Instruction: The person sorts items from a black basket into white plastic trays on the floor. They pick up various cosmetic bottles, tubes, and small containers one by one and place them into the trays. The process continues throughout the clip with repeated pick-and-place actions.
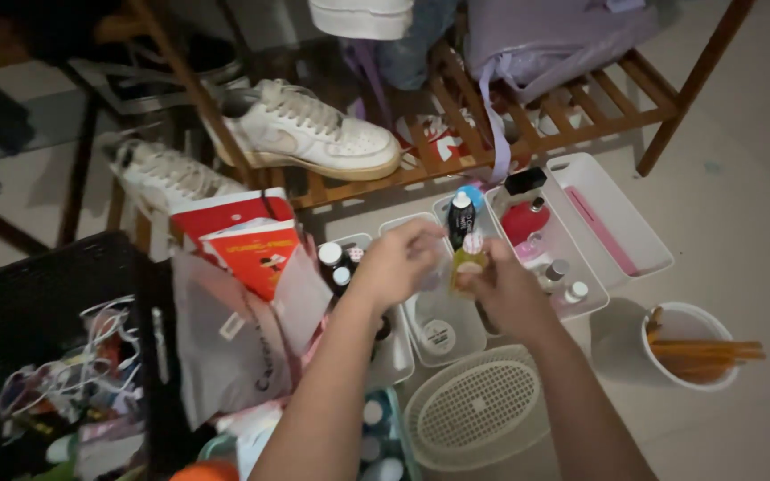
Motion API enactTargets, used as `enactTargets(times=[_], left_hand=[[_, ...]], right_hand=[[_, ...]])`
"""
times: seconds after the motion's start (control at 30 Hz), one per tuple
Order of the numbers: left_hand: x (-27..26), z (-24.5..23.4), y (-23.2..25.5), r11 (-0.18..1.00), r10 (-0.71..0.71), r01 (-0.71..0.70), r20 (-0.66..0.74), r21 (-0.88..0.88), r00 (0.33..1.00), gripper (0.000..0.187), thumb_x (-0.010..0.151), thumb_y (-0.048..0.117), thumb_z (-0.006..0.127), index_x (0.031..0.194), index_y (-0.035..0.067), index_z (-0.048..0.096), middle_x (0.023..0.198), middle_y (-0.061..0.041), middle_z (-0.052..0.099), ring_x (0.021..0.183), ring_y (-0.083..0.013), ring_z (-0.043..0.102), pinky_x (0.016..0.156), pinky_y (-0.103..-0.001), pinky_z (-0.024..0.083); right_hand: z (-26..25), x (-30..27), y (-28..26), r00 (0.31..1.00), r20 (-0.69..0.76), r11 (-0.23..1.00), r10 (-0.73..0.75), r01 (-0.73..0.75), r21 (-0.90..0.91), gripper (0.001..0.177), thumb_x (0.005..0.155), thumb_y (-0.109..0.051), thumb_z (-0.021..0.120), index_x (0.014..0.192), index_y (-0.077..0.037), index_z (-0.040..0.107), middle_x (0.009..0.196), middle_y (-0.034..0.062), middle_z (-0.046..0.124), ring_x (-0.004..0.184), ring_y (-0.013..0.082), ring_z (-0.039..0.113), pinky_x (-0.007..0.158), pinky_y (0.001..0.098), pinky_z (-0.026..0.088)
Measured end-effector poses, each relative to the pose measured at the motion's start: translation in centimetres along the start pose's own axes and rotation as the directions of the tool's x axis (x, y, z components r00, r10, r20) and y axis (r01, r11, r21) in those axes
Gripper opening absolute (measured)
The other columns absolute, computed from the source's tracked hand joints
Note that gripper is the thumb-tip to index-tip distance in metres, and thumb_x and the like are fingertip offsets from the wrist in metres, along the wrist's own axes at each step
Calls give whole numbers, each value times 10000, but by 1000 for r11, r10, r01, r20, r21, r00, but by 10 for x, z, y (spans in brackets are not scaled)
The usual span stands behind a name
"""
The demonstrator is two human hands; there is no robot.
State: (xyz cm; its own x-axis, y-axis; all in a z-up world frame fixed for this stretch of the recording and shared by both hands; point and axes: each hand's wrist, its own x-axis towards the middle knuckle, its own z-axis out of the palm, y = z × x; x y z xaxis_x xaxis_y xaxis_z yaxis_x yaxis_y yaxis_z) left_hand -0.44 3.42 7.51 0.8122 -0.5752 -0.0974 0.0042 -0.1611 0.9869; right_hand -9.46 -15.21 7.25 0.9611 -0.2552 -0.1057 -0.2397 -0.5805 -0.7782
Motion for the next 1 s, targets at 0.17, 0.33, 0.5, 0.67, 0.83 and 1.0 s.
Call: enactTargets(times=[0.17, 0.33, 0.5, 0.67, 0.83, 1.0], left_hand=[[23, 7, -53, 836, 100, 17, -183, 549, 978, 341, 870, 144, 686, 1210, 167, 701, 1057, -152, 759, 973, -346, 743, 859, -448, 581], [36, 21, -68, 688, 76, 64, -160, 723, 984, 453, 861, 98, 627, 1299, 213, 651, 1219, -191, 674, 1049, -416, 667, 868, -514, 537], [48, 19, -66, 640, -102, 166, -131, 750, 986, 368, 896, 141, 619, 1259, 201, 629, 1299, -150, 655, 1085, -402, 665, 913, -526, 527], [62, -5, -68, 548, -216, 237, -138, 803, 967, 354, 879, 81, 605, 1220, 149, 666, 1205, -200, 695, 1124, -393, 673, 969, -499, 535], [80, -18, -76, 510, -248, 348, -253, 787, 935, 272, 853, 107, 650, 1111, 42, 703, 1189, -265, 674, 1128, -421, 661, 986, -490, 532], [88, -21, -70, 575, -74, 252, -257, 778, 963, 283, 872, 111, 616, 1147, 94, 679, 1154, -236, 681, 1086, -440, 649, 930, -528, 517]], right_hand=[[24, 25, 48, 988, -40, 977, -150, 154, 147, 456, 859, -207, 760, 1219, -21, 551, 1046, 148, 707, 972, 257, 733, 854, 375, 562], [31, 26, 35, 1000, -21, 1000, -9, 9, 5, 506, 873, -254, 764, 1293, -68, 552, 1108, 156, 733, 1008, 278, 725, 871, 394, 544], [48, 34, 34, 997, 42, 994, 71, -74, 78, 567, 846, -225, 761, 1349, -91, 535, 1075, 161, 742, 980, 279, 737, 849, 381, 546], [75, 46, 56, 999, 42, 992, -7, 1, 126, 444, 846, -176, 745, 1250, -66, 601, 1078, 146, 754, 983, 288, 750, 847, 390, 556], [94, 61, 57, 999, 45, 998, -26, 24, 53, 401, 871, -138, 722, 1250, -77, 605, 1063, 176, 746, 998, 325, 737, 853, 410, 554], [108, 69, 63, 997, 62, 992, -46, 38, 117, 363, 894, -138, 705, 1239, -78, 607, 1117, 165, 752, 1069, 317, 737, 879, 406, 550]])
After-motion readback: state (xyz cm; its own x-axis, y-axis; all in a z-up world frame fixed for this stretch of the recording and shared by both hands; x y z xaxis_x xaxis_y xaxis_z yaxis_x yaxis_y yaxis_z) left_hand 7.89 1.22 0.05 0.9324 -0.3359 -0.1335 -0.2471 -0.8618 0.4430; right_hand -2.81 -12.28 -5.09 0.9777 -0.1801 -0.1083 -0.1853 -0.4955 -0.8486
